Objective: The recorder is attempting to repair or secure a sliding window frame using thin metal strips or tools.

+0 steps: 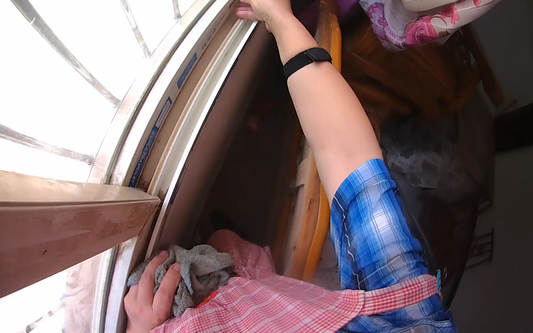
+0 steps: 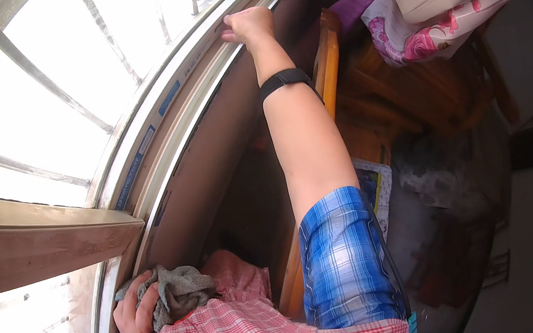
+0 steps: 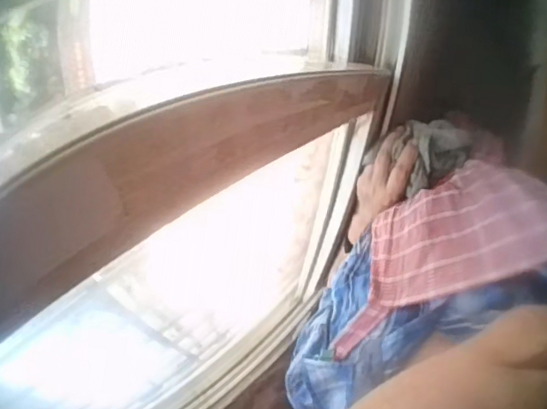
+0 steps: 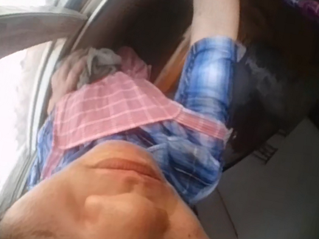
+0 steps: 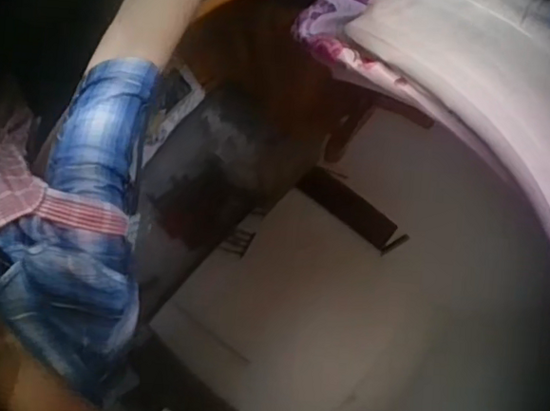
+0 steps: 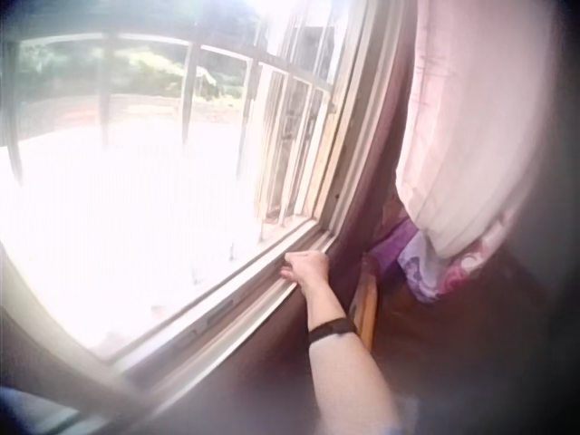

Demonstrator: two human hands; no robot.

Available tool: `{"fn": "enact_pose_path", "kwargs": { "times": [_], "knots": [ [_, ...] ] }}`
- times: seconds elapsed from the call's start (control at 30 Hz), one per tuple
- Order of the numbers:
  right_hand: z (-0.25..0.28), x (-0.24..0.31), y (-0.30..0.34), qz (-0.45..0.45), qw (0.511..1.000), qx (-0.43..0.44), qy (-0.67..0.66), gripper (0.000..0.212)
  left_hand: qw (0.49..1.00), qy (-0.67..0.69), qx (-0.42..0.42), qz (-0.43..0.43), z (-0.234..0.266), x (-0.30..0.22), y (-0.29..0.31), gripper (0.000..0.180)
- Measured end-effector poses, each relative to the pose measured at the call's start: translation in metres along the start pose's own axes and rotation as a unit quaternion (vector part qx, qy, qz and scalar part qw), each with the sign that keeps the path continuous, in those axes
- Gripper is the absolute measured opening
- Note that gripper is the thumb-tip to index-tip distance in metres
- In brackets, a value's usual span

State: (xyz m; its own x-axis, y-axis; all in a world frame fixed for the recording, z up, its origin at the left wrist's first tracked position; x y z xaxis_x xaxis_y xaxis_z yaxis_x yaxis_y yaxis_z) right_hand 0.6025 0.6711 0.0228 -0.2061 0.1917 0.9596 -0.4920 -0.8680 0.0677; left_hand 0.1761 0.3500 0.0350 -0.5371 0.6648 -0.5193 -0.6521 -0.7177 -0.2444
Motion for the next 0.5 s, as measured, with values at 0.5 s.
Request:
{"fn": "enact_pose_path", "kwargs": {
  "times": [0.5],
  "knots": [
    [0.015, 0.003, 0.008, -0.029, 0.976, 0.204, 0.069, 0.028, 0.995, 0.033, 0.064, 0.072, 0.006, -0.002, 0.007, 0.049]
  ]
}}
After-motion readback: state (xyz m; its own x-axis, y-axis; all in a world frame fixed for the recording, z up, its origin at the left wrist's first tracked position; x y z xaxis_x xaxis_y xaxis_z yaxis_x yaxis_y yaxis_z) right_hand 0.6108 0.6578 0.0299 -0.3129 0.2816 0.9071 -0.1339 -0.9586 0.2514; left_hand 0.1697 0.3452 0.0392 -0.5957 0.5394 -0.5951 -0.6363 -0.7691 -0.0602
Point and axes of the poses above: each hand's wrist, its own y-axis away from the middle knuckle, its own z-axis out of the back of the hand, x = y × z, the point moved 1 cm from there along -y, towards the middle knuckle, and after that the axes turned 14 degrees about y, right-handed, at the moved point
